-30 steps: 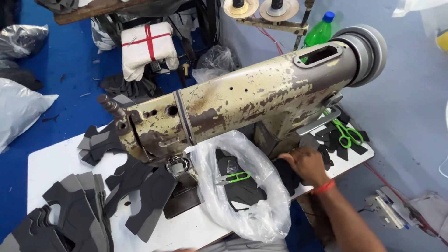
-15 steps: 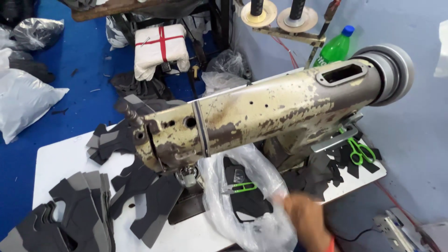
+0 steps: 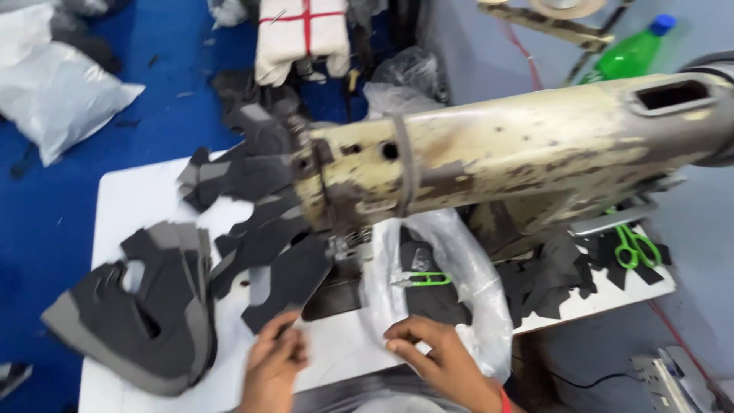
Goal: The person prepares a sewing machine by threading the needle and cutting excess thread. They then sew gray and black shoe parts together, handling each piece individually and trimming threads between stitches. The person repeats this process for multiple shoe parts.
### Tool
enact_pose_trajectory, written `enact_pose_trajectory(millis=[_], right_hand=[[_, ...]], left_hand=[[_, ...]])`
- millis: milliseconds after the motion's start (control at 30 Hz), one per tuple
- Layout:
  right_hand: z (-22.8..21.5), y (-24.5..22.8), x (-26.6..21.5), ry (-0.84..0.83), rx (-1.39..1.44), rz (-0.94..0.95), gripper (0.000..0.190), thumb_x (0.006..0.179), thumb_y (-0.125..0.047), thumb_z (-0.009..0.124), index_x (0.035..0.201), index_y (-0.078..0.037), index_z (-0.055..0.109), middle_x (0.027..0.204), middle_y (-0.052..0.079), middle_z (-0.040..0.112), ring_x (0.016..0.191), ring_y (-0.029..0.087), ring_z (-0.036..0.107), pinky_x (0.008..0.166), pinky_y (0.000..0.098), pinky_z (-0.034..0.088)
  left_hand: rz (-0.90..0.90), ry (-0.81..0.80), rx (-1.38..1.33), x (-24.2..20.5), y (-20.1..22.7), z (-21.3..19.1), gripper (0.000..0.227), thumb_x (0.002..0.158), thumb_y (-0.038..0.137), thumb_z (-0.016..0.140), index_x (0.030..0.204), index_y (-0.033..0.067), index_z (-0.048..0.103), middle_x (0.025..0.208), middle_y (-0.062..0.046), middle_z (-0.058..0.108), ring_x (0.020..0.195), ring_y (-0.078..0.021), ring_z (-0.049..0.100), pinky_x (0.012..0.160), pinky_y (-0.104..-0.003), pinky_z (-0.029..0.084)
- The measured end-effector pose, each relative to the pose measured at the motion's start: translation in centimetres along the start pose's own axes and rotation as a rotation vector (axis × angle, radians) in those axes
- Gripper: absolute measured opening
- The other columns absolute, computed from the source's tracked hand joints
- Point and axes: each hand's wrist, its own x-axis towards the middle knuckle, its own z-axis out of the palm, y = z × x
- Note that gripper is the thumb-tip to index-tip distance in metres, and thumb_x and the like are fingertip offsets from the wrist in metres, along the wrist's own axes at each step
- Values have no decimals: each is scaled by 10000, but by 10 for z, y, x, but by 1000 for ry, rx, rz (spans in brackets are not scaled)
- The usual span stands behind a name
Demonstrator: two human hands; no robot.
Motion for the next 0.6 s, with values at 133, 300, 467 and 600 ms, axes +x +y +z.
enact_pose_trajectory(millis=[133,300,467,600], right_hand=[[49,7,4,-84,393,25,157,936,-86,727,1065,0,707,938,51,726,852,113,676,735,267,548],[62,-4,17,52,695,35,283,915,5,686,1190,1,620,1037,33,675,931,118,665,832,274,554],[72,-8,17,151,542,-92,253,909,30,716,1143,25,620,1062,64,655,954,125,658,844,289,553],[76,-3,17,175,459,-209,245,902,69,693,1114,21,581,1058,66,628,938,127,639,834,288,544]], left_hand=[[169,-138,-151,-33,12,134,255,1025,167,549,1219,3,567,1036,-148,702,971,-241,659,909,-410,529],[226,-234,-170,-49,31,174,199,1071,180,504,1170,19,565,1170,-192,718,1272,-274,607,1104,-433,449],[241,-347,-205,-53,47,179,171,1101,192,468,1125,49,558,1187,-209,721,1424,-267,537,1207,-442,375],[214,-355,-287,-52,52,166,157,1102,176,469,1117,47,558,1164,-181,725,1321,-274,589,1162,-453,393]])
